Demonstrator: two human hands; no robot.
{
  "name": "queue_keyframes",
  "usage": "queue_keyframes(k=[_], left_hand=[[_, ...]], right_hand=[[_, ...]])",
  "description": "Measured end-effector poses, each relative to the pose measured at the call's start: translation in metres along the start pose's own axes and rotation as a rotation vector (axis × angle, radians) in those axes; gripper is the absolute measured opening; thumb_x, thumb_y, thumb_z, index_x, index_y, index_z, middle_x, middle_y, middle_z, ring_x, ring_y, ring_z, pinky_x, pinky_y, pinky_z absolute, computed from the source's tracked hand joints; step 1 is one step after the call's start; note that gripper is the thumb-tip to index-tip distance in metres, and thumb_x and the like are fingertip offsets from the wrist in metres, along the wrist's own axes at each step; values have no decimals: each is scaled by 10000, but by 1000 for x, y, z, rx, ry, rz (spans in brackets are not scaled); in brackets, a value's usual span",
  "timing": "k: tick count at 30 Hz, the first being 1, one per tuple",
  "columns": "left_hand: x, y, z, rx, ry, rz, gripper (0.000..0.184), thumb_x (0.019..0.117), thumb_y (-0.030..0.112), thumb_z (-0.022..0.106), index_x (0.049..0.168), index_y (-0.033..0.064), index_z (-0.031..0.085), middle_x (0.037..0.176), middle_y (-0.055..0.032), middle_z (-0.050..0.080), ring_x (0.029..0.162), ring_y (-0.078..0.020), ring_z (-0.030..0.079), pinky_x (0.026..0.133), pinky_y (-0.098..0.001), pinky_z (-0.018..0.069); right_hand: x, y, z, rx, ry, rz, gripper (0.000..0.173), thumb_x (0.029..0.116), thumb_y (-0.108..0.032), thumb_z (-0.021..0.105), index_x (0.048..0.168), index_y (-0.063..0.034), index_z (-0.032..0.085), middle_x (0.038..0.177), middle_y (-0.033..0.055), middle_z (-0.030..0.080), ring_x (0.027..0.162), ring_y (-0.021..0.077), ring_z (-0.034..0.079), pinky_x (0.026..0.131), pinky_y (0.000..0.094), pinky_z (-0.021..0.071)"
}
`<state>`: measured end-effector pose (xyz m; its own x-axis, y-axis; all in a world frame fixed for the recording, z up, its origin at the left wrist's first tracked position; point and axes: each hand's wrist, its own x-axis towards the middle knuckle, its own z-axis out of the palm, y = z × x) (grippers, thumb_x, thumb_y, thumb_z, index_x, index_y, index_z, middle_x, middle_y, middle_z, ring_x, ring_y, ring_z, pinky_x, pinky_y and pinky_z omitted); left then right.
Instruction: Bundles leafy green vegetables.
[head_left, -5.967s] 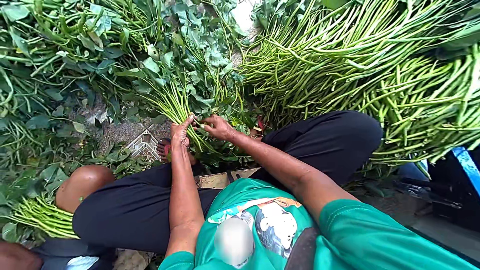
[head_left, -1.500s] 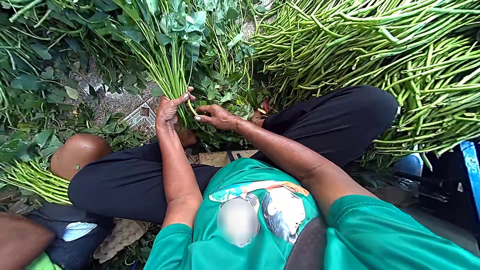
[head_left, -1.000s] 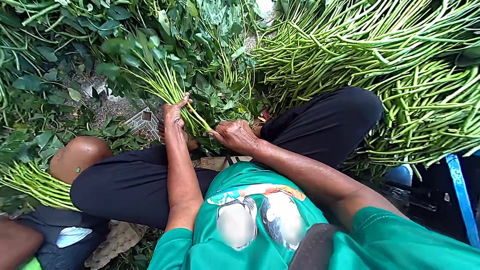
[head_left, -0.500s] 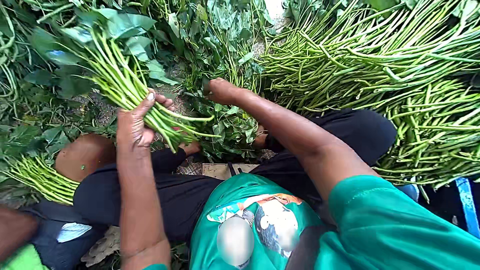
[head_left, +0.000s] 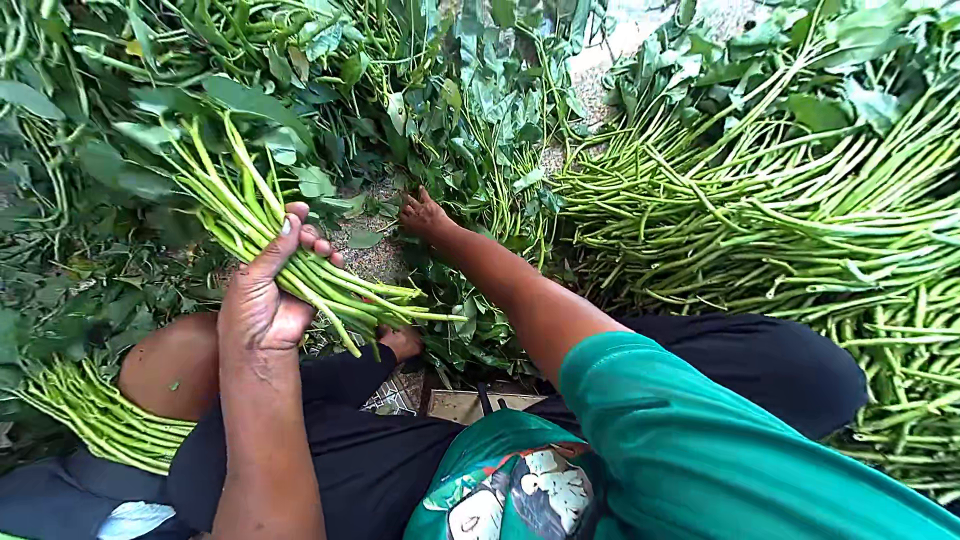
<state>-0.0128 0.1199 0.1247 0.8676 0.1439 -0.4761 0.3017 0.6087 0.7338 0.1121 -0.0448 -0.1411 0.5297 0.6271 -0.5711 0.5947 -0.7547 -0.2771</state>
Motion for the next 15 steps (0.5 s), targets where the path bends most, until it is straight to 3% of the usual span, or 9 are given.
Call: queue_keyframes(k=[1,2,5,6,7,10,13,15], left_hand=[[1,2,0,26,3,8,225,1095,137,439,1202,87,631,867,-4,673,785,-125,703,786,-304,628],[1,4,0,60,20,23,221,1090,134,455,1215,93,632,872,-1,675,788,-123,702,789,-309,628],[-1,6,-1,139,44,83,220,1078,130,495,1245,101,635,893,8,679,799,-123,705,805,-314,626],[-1,7,-1,153,53,98,220,1078,130,495,1248,100,632,900,11,679,808,-123,706,810,-311,625],[0,7,-2,154,62,108,216,1078,125,496,1243,93,631,900,6,681,811,-127,709,809,-315,626],[4,7,-5,125,72,125,187,1078,112,491,1186,77,639,868,-12,698,796,-144,718,793,-331,635],[3,9,-9,111,78,123,196,1085,116,473,1180,68,638,853,-16,693,791,-142,715,787,-331,634],[0,8,-12,95,90,116,187,1080,119,487,1180,70,637,854,-22,692,795,-150,717,789,-337,634]], right_hand=[[1,1,4,49,-12,37,493,1009,25,539,1499,-10,498,1594,183,445,1551,399,268,1260,639,140],[1,2,7,67,-13,56,489,1016,5,543,1502,-11,490,1598,206,426,1521,441,309,1226,658,226],[-7,10,-5,-7,-89,41,399,1019,-29,568,1415,11,588,1573,257,440,1509,467,316,1252,686,101],[-10,14,-15,-96,-160,28,387,1016,-32,573,1401,7,597,1585,264,415,1510,474,307,1235,707,117],[-12,20,-22,-183,-173,-15,351,1011,-28,576,1355,1,640,1549,267,460,1479,487,351,1202,754,126],[-31,34,-43,-209,-68,-130,265,998,-5,569,1222,-9,710,1433,249,568,1383,486,465,1124,782,242],[-74,47,-90,-22,132,-176,337,915,50,650,1225,-56,728,1427,246,565,1357,469,499,1073,723,365],[-113,55,-119,111,309,-219,400,850,107,674,1220,-33,727,1399,263,567,1313,472,533,1037,684,446]])
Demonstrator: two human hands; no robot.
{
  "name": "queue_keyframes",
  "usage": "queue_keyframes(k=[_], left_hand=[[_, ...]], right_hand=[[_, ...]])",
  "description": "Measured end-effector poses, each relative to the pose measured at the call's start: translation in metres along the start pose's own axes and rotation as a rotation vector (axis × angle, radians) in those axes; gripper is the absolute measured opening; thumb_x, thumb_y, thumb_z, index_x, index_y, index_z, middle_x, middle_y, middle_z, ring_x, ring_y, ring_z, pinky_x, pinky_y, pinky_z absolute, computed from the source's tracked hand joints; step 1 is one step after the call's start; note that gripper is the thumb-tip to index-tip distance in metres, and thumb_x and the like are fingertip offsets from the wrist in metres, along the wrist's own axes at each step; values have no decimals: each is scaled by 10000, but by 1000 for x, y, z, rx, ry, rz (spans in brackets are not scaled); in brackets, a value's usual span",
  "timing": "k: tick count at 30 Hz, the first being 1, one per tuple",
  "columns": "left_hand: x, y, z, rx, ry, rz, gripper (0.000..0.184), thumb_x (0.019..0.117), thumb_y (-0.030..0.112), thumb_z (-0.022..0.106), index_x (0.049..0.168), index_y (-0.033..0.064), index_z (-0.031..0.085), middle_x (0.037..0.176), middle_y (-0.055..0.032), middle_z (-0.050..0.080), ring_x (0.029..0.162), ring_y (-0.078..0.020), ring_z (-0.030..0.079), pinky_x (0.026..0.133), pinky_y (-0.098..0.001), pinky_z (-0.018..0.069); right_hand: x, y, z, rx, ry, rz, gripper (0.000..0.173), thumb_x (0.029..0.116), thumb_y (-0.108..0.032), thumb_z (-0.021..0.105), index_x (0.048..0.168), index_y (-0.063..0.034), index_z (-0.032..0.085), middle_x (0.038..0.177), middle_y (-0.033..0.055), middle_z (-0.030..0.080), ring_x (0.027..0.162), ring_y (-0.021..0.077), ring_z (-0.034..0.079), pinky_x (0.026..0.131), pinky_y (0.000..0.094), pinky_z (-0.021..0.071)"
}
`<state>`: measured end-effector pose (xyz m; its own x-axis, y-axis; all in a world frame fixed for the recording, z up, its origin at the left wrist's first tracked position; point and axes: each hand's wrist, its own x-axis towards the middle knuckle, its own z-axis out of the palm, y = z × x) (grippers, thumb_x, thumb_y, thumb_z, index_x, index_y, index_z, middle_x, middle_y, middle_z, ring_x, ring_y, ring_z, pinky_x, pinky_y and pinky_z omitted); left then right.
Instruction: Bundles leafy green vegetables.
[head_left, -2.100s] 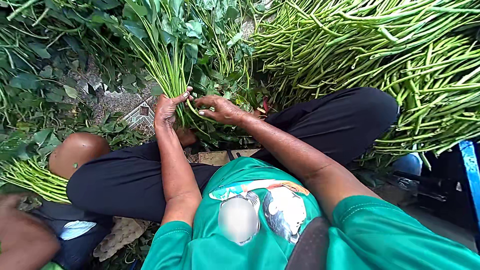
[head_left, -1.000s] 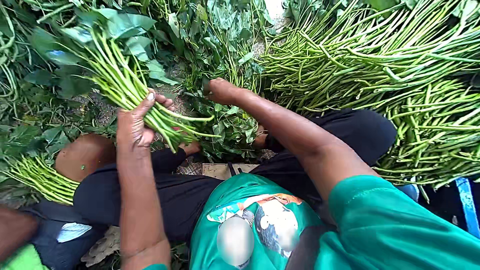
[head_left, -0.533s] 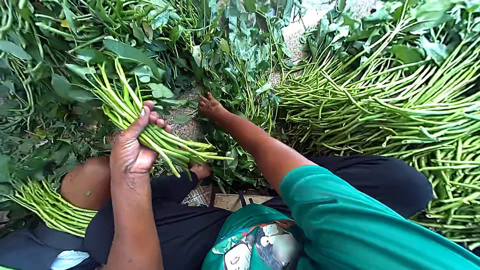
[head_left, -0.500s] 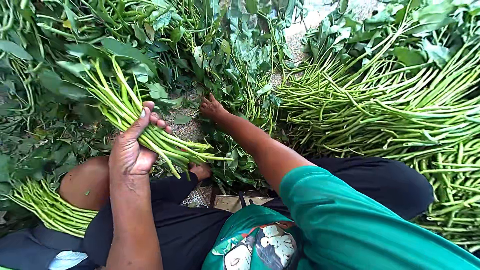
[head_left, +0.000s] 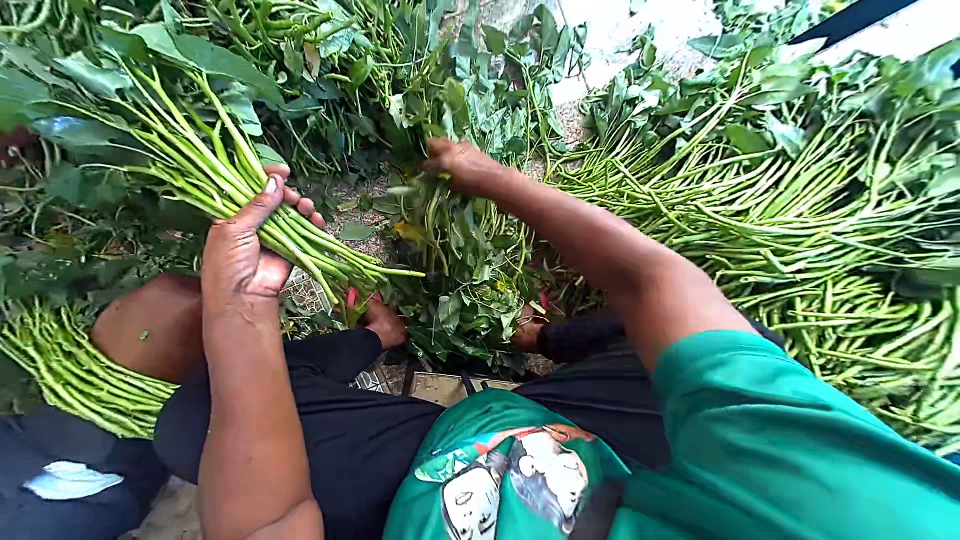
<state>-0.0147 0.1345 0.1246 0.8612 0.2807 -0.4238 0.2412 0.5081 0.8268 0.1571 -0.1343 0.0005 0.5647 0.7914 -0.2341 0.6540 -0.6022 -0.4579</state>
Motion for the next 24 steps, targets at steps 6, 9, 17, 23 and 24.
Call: queue_keyframes(k=[6,9,17,23,24], left_hand=[[4,-9,-10,33,34,28,176,1045,111,567,1203,66,630,889,-41,697,802,-184,722,786,-374,641],[8,-15,-9,84,8,22,167,1043,121,577,1198,80,623,907,-34,691,822,-178,716,795,-364,633],[-1,-44,9,220,-77,13,167,1037,79,569,1199,73,608,904,-32,701,833,-180,726,781,-362,638],[-8,-73,28,269,-146,-19,196,1007,25,603,1203,38,606,896,-54,722,808,-192,739,755,-360,647],[-7,-74,29,284,-158,-33,199,1006,28,607,1205,34,611,920,-65,731,819,-198,744,747,-356,647]], right_hand=[[-115,-35,-30,126,641,-205,198,851,45,676,1040,14,724,1120,252,635,1102,391,623,960,496,541],[-185,-13,44,-37,309,-20,502,841,64,671,1325,-69,661,1416,264,569,1352,465,515,1120,643,399],[-212,5,77,140,-56,558,234,996,-57,580,1166,-53,740,1238,252,670,1148,472,647,964,699,491],[-117,-26,109,724,306,654,356,992,-167,663,1306,1,660,1235,200,707,1169,340,677,1065,555,502],[-105,-30,122,717,286,720,432,993,-208,671,1366,2,613,1259,235,684,1195,388,654,1064,600,485]])
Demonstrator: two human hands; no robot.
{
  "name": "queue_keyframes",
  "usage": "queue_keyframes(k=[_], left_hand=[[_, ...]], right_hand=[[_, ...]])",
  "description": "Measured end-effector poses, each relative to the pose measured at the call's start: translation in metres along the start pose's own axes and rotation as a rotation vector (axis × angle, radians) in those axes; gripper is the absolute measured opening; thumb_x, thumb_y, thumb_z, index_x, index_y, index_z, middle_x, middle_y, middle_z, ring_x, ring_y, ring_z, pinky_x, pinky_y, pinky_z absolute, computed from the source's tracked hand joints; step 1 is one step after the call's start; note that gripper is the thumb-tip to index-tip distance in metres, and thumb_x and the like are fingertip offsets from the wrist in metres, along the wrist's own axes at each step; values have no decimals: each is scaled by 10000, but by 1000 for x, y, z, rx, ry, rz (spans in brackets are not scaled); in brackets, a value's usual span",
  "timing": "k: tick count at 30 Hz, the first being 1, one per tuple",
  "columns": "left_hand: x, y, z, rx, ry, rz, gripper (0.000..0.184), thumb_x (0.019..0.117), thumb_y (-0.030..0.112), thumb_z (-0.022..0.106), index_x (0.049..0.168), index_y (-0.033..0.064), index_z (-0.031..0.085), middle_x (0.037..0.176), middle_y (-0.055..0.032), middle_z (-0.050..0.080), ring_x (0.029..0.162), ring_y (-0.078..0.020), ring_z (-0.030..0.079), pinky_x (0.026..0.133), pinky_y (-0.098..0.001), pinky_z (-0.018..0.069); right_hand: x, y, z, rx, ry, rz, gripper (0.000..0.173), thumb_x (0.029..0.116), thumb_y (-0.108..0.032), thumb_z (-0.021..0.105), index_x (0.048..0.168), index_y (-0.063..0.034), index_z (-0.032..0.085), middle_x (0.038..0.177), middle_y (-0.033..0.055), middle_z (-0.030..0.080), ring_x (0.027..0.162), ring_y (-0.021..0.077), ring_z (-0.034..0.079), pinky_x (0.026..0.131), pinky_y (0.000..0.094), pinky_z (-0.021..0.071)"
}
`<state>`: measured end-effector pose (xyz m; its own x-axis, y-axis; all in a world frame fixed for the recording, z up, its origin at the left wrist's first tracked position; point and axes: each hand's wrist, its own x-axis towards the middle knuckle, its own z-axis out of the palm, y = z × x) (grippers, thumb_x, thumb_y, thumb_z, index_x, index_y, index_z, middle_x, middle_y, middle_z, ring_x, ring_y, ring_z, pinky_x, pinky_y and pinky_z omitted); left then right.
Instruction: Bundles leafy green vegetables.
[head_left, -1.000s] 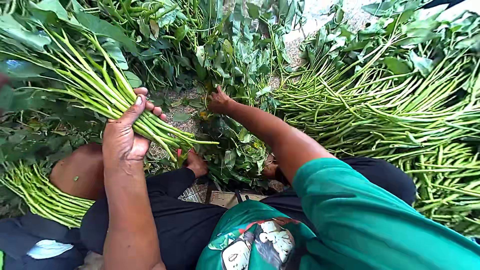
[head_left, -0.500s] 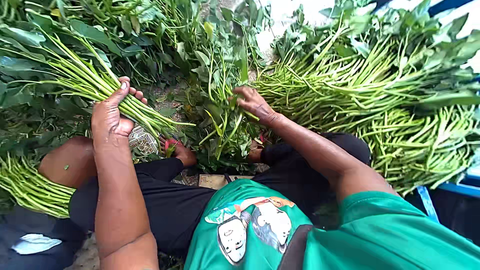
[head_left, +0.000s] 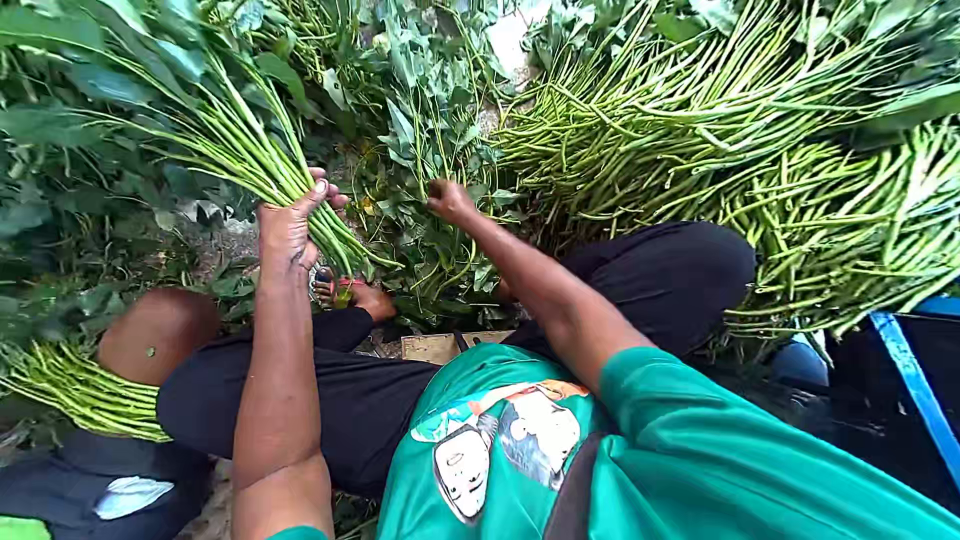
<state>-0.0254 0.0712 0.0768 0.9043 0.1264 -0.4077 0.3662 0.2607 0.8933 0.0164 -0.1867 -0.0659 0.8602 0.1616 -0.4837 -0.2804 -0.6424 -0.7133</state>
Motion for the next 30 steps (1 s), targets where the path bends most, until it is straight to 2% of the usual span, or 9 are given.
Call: queue_keyframes(k=[4,8,12,14,16,19,22,27,30], left_hand=[[6,-4,0,43,-14,-60,193,1001,31,614,1193,34,631,1002,-99,759,822,-207,754,707,-350,642],[12,-13,-4,14,-24,-87,188,996,19,615,1181,34,642,982,-95,757,811,-191,742,698,-340,631],[14,-20,2,-13,22,-142,179,987,3,621,1163,25,642,950,-97,753,767,-178,730,668,-325,623],[14,-23,11,4,36,-176,176,981,4,628,1156,20,645,943,-96,752,762,-173,725,666,-320,616],[14,-27,18,20,27,-209,182,973,0,638,1155,11,645,966,-107,745,773,-178,714,676,-323,607],[14,-32,24,79,18,-240,165,968,-3,647,1131,13,664,972,-98,760,760,-159,720,645,-295,597],[13,-39,26,131,21,-259,183,958,9,668,1140,11,663,921,-80,721,715,-155,695,619,-293,598],[16,-44,20,130,46,-251,259,939,34,709,1183,15,622,911,-88,705,708,-171,693,614,-319,609],[14,-40,22,143,94,-253,372,885,13,761,1214,3,586,915,-109,697,727,-190,694,650,-347,614]], right_hand=[[-2,-1,30,-224,-15,203,521,1007,-336,638,1424,-33,564,1366,266,617,1312,453,559,1080,705,384],[-9,-1,20,-212,-127,90,334,1024,-304,613,1264,-94,712,1233,211,706,1217,414,632,1025,687,434],[-37,-12,7,153,-57,-121,295,1026,-185,599,1188,52,669,1139,224,694,1028,320,692,964,516,544],[-59,-27,11,351,-30,-158,289,1053,-154,552,1219,76,607,1115,209,691,882,259,734,839,439,624],[-74,-32,26,431,-19,-189,306,1065,-170,527,1258,61,583,1131,187,680,771,218,720,724,401,637],[-100,-46,44,280,82,-356,328,1045,-153,541,1283,58,622,1123,202,706,857,245,710,796,410,599],[-112,-46,50,56,72,-444,302,1031,-128,555,1252,54,653,1119,224,710,982,336,718,915,498,575],[-105,-34,46,-69,-7,-530,280,1014,-128,583,1228,23,678,1143,224,708,1048,372,709,936,556,556],[-95,-38,41,33,-124,-490,300,1017,-185,555,1195,18,687,1025,207,729,946,343,719,887,554,557]])
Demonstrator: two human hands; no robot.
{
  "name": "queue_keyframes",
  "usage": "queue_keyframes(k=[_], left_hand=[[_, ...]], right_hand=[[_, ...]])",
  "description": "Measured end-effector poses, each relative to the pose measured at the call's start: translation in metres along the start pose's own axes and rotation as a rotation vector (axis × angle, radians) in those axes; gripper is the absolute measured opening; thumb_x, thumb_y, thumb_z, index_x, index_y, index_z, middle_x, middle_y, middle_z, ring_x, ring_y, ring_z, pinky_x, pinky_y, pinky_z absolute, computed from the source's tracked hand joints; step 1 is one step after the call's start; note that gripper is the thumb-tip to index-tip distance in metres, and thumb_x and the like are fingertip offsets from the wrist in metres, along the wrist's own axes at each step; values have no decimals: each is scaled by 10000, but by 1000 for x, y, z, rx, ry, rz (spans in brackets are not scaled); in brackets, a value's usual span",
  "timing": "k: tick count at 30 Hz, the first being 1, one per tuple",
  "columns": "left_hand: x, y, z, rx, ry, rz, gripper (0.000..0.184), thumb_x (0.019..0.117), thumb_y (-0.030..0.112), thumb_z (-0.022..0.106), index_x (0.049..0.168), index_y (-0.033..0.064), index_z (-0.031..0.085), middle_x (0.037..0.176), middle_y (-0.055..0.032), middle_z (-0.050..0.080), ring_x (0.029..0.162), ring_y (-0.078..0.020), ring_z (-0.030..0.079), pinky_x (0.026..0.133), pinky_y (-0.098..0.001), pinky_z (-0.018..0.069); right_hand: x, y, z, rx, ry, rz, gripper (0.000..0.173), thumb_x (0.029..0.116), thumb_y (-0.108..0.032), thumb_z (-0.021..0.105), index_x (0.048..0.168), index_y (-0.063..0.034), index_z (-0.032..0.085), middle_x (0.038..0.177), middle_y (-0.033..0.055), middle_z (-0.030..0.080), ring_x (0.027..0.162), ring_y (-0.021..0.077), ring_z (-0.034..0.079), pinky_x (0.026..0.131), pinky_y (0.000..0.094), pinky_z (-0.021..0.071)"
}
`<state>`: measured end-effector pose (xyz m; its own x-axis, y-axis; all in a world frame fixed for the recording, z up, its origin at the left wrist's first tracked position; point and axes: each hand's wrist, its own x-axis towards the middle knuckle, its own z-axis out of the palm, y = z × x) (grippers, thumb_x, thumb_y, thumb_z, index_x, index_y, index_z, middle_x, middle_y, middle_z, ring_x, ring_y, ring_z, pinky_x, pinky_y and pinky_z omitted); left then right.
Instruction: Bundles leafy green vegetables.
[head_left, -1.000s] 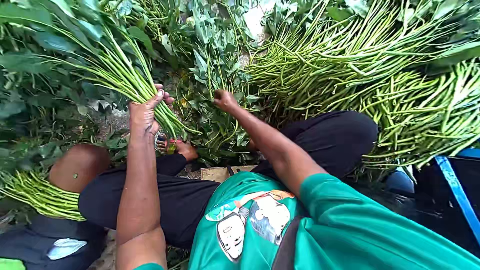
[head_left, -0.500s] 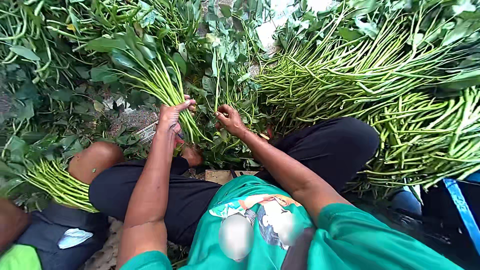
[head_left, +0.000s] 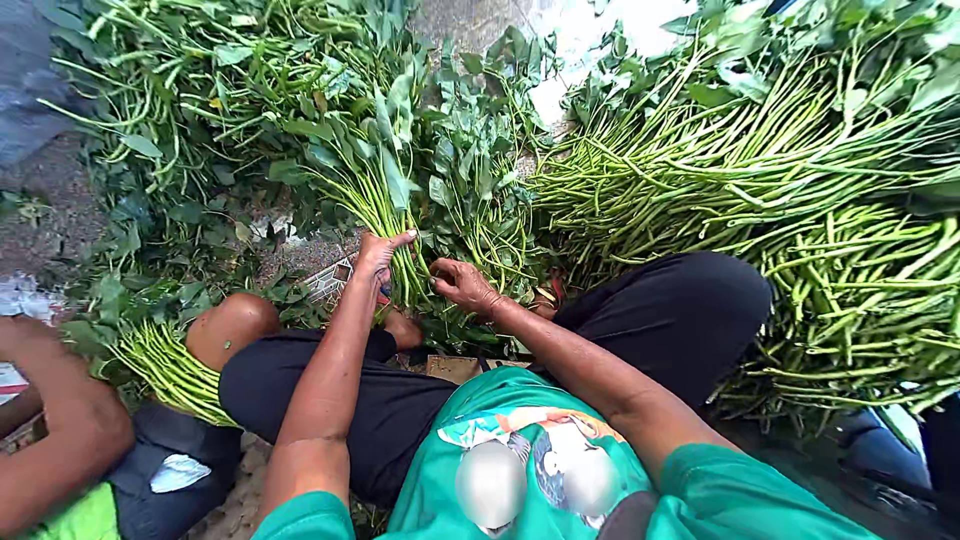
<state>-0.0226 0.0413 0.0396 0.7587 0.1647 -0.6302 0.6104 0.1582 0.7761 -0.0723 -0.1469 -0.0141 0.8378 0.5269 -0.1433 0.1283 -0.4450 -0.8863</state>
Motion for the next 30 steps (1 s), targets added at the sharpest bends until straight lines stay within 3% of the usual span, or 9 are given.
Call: queue_keyframes(k=[2,5,9,16,19,22,24,27,30], left_hand=[[-3,1,2,47,11,15,465,843,-11,794,1238,-24,549,950,-133,700,763,-191,706,697,-357,623],[-6,1,6,177,19,65,575,778,-13,845,1265,-62,542,1049,-163,684,894,-188,690,825,-370,597],[5,-4,-2,276,37,119,543,777,36,870,1222,-70,576,1050,-190,697,940,-239,698,883,-429,581],[-1,18,-7,369,144,175,520,855,143,834,1257,-77,589,1136,-209,687,1028,-269,690,943,-469,566],[7,35,-30,356,217,262,588,852,102,819,1335,-70,533,1231,-192,660,1102,-223,674,978,-404,563],[15,42,-52,437,270,304,605,821,112,834,1316,-77,544,1227,-204,658,1109,-234,670,989,-416,550],[14,43,-54,523,287,305,579,825,145,839,1283,-81,567,1202,-207,668,1093,-241,676,995,-422,538],[7,45,-47,612,272,275,554,841,183,836,1256,-81,581,1184,-212,661,1091,-250,657,999,-437,511],[8,40,-45,553,185,313,553,816,150,852,1249,-70,587,1157,-173,680,1042,-187,675,968,-380,537]], right_hand=[[9,-10,-3,265,-72,166,427,1099,-311,461,1285,27,645,1093,225,712,977,310,704,923,505,551],[24,-19,2,673,-30,383,553,1087,-521,417,1320,-59,612,1044,111,705,833,161,669,747,336,560],[43,-23,3,948,129,480,312,1047,-245,612,1302,-65,601,1008,77,691,776,135,661,673,301,562],[37,-36,5,335,334,92,213,997,-82,635,1147,67,659,1081,189,707,932,225,705,871,393,592],[0,-32,2,-3,0,-68,173,981,-62,643,1077,70,701,1061,219,705,1000,312,707,951,475,571],[-31,-12,1,-341,-519,161,172,954,-104,693,1059,27,730,1089,254,707,1073,439,673,943,657,514],[-34,-11,-6,-522,-662,292,211,916,-95,736,1112,-19,746,1193,270,682,1130,499,638,908,752,476],[-14,-31,-23,-517,-335,149,208,999,-151,612,1103,-26,742,1200,237,679,1089,445,674,903,654,532],[16,-43,-25,-438,-110,-104,283,1024,-258,629,1193,-49,719,1258,176,675,1197,390,626,1001,563,507]])
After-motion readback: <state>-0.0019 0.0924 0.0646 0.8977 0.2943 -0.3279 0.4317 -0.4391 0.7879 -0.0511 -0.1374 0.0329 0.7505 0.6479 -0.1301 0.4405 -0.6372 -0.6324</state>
